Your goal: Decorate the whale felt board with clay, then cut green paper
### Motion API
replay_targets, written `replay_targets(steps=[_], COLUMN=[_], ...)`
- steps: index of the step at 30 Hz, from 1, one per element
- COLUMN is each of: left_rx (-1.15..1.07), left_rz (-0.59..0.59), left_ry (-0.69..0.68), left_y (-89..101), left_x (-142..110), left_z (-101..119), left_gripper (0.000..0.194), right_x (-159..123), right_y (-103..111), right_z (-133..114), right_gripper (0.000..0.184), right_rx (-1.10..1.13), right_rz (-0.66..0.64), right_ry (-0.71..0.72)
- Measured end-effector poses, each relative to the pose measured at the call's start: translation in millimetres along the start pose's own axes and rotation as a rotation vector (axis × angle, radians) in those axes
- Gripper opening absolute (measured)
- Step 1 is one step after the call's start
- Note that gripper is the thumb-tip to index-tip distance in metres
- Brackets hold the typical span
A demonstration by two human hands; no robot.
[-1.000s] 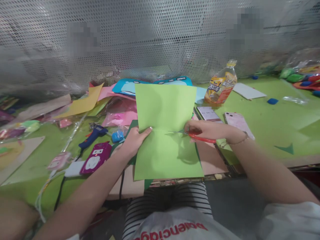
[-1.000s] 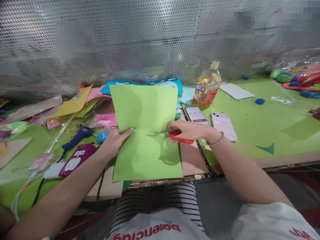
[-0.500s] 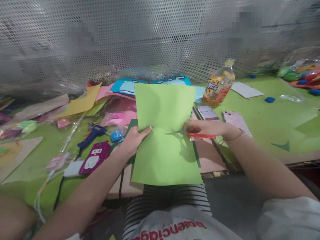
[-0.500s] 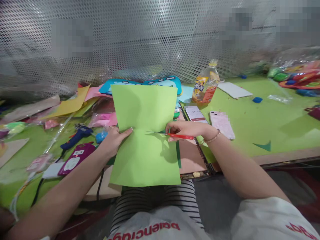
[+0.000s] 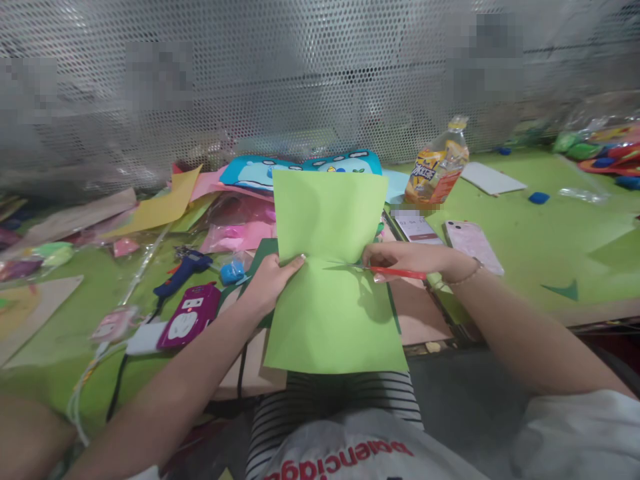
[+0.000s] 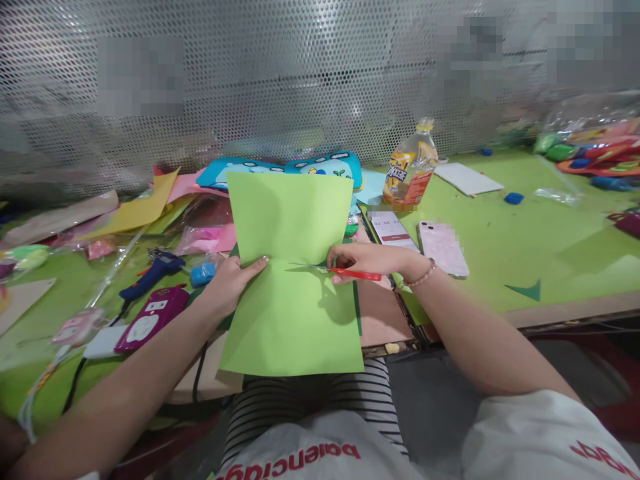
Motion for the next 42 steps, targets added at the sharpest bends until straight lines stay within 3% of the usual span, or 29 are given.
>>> replay_targets(steps=[16,42], left_rx=[0.119,0.16], left_rz=[0.02,0.016], left_ry=[0.007,0.022], left_y=[3.6,2.8], left_x=[-1.5,1.1], left_z=[1.8,-2.5], left_gripper=[0.05,0.042], right_x=[1.5,2.0], right_y=[0.3,1.6], right_z=[2.7,8.8], right_gripper=[0.039,0.042], right_rx=[0.038,0.019], right_rz=[-0.002,-0.033], right_ry=[0.018,-0.026])
Point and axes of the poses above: each hand's wrist, its own x-axis towards the middle knuckle, its own y-axis out of the back of the hand, z = x × y, the point moved 5 cm from there along x, towards the middle knuckle, and after that the axes turned 11 degrees about -z, right-handed, at the moved point
